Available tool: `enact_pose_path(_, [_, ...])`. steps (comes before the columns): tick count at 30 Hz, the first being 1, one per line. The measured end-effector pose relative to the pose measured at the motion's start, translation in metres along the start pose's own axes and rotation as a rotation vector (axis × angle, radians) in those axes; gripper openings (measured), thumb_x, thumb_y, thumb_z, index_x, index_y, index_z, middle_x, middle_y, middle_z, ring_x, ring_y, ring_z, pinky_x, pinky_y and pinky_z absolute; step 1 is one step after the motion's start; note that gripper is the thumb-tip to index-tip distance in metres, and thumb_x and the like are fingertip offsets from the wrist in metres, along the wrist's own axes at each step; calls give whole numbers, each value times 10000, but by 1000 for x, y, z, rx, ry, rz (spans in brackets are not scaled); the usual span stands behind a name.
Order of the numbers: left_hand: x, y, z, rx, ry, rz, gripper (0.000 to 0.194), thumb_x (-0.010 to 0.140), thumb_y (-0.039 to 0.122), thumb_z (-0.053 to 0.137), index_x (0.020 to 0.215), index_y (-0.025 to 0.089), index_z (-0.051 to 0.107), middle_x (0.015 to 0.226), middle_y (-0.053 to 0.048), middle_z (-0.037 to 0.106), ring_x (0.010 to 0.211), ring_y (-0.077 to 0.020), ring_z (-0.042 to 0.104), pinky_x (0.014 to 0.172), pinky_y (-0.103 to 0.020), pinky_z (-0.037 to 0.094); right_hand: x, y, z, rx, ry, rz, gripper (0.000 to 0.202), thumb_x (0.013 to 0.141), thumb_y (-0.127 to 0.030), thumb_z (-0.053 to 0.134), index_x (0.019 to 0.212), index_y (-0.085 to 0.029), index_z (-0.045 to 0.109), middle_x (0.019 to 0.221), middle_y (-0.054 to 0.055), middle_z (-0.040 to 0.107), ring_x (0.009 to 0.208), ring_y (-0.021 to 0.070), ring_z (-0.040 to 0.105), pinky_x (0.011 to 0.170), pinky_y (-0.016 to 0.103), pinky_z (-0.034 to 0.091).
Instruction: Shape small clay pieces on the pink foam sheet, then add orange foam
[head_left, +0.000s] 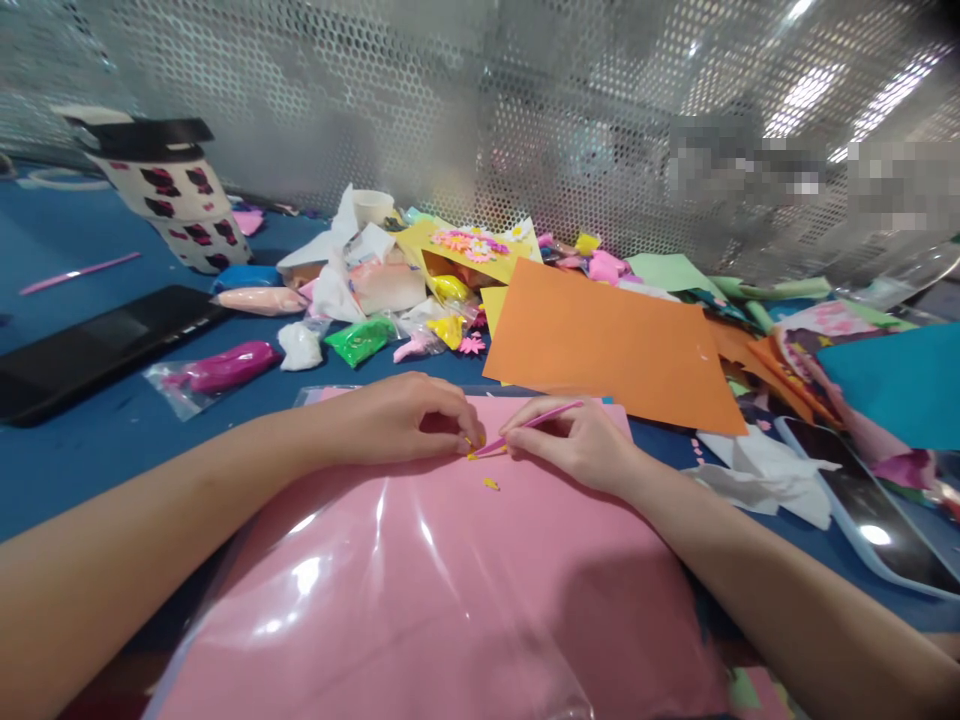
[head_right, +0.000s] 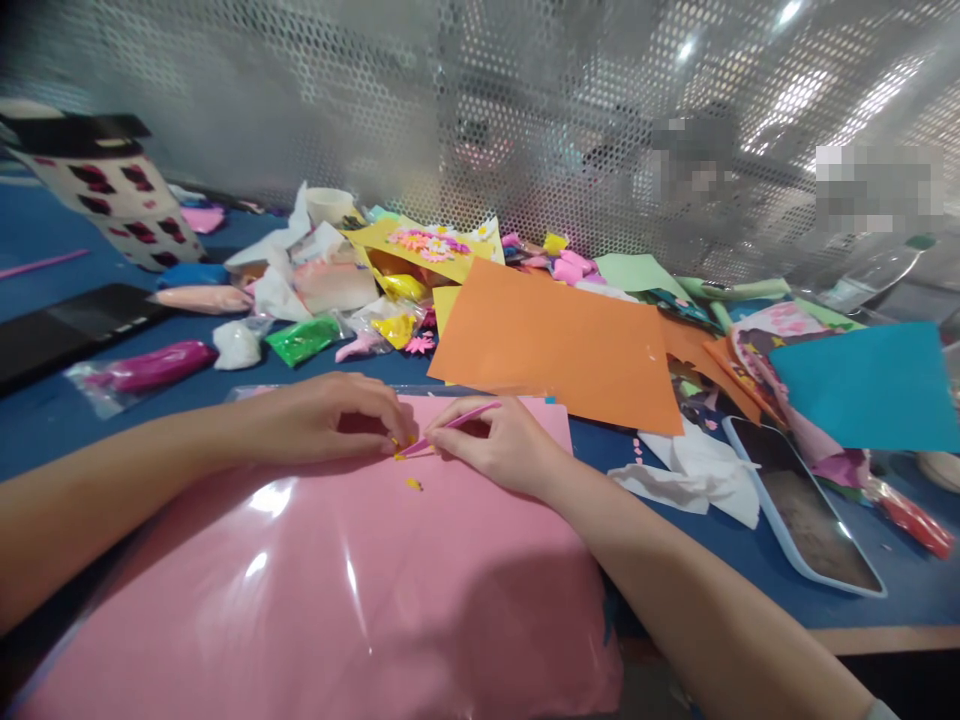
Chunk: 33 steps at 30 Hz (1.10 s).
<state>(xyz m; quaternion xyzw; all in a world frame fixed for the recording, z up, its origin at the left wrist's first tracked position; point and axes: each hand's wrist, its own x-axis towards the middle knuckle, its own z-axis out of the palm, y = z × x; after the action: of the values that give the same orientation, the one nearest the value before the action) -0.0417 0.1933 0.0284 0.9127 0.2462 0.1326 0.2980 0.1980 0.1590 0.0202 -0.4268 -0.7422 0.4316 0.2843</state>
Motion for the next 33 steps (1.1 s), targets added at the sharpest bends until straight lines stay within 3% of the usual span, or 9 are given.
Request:
enact_pose_path(14, [0, 0, 1, -19, 18, 43, 161, 874, 160, 556, 915, 215, 701, 920, 3, 725, 847, -111, 633, 755, -199, 445, 2, -2, 5, -149, 5, -140, 103, 840, -201, 654, 786, -207, 742, 810, 13, 746, 737, 131, 666, 694, 255, 520])
enact_pose_path(23, [1, 1, 1, -11, -4, 9, 160, 883, 196, 552, 922, 215, 706, 932, -9, 720, 851, -123, 637, 748, -205, 453, 1, 1, -1, -104, -72, -77, 124, 824, -220, 648, 736, -195, 731, 782, 21, 728, 715, 135, 655, 635, 251, 514])
enact_pose_path(28, [0, 0, 1, -11, 2, -20, 175, 878, 210, 550, 931, 227, 716, 935, -12, 716, 853, -132, 636, 741, -210, 455, 2, 1, 2, -19, 8, -15, 178, 821, -304, 667, 703, -179, 715, 740, 32, 715, 699, 148, 653, 635, 275, 525])
enact_pose_path(33, [-1, -1, 2, 0, 12, -10, 171, 873, 190, 556, 926, 233, 713, 922, -3, 714, 841, -124, 630, 737, -204, 452, 4, -1, 5, -4, 21, -13, 128, 822, -271, 668, 736, -195, 726, 769, 20, 730, 714, 146, 664, 656, 279, 534])
